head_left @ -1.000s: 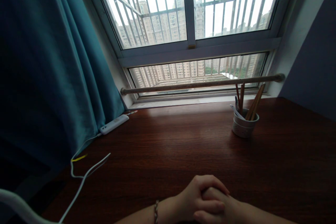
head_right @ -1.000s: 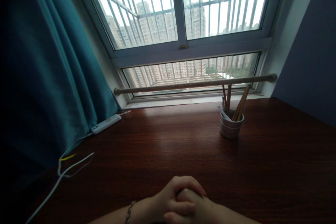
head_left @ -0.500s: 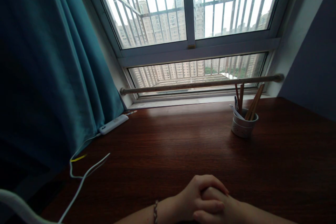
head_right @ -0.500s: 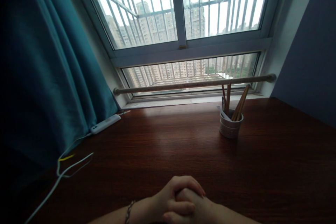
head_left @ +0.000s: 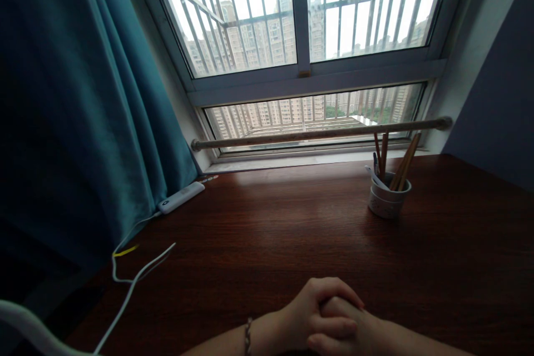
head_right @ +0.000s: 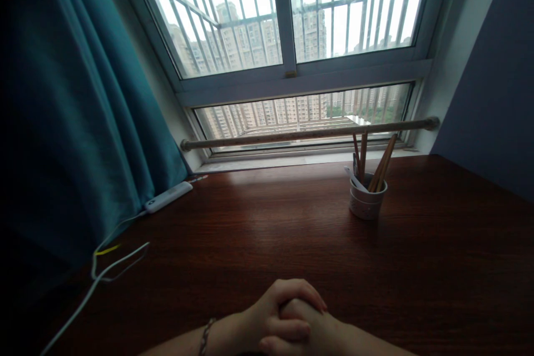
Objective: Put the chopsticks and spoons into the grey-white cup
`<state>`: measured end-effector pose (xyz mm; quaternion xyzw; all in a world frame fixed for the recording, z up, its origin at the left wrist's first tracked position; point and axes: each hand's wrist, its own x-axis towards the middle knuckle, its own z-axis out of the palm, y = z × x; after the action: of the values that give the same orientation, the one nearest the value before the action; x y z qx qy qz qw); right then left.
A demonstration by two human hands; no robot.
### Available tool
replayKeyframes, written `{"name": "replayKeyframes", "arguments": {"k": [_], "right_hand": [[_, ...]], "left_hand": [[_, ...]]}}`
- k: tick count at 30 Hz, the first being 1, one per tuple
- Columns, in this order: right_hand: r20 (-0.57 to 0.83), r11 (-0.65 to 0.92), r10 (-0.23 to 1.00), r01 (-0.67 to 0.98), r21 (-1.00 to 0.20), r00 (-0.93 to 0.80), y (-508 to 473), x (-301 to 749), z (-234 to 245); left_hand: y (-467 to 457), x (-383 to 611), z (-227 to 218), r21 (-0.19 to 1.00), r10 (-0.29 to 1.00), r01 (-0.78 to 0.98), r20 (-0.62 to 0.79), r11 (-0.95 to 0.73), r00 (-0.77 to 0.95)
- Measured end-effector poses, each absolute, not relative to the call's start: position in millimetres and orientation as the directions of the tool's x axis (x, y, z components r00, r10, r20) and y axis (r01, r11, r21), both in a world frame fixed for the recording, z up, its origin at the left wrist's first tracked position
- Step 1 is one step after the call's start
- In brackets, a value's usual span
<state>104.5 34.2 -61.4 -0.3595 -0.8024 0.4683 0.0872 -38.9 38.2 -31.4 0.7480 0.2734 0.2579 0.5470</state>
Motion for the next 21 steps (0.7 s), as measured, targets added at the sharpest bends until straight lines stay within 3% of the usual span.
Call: {"name": "replayKeyframes", "arguments": {"k": [5,9,14,21], "right_hand": [[-0.220,0.337,0.645,0.530,-0.778,-0.732,34,102,-58],[-0.194,0.410,0.567,0.479,-0.776,-0.800,35,101,-60],[-0.060,0.380,0.646,0.389,-0.839,-0.761,36,107,-81],[-0.054,0.372,0.668,0.396,-0.839,-0.742,36,108,-93]], "left_hand": [[40,-38,-36,0.955,0.692,0.128,0.097,-0.266,0.715],[42,-38,-36,0.955,0.691,0.115,0.112,-0.274,0.714],[41,-39,-35,0.961,0.684,0.113,0.095,-0.254,0.723],[41,-40,-38,0.958,0.691,0.121,0.097,-0.259,0.717]]}}
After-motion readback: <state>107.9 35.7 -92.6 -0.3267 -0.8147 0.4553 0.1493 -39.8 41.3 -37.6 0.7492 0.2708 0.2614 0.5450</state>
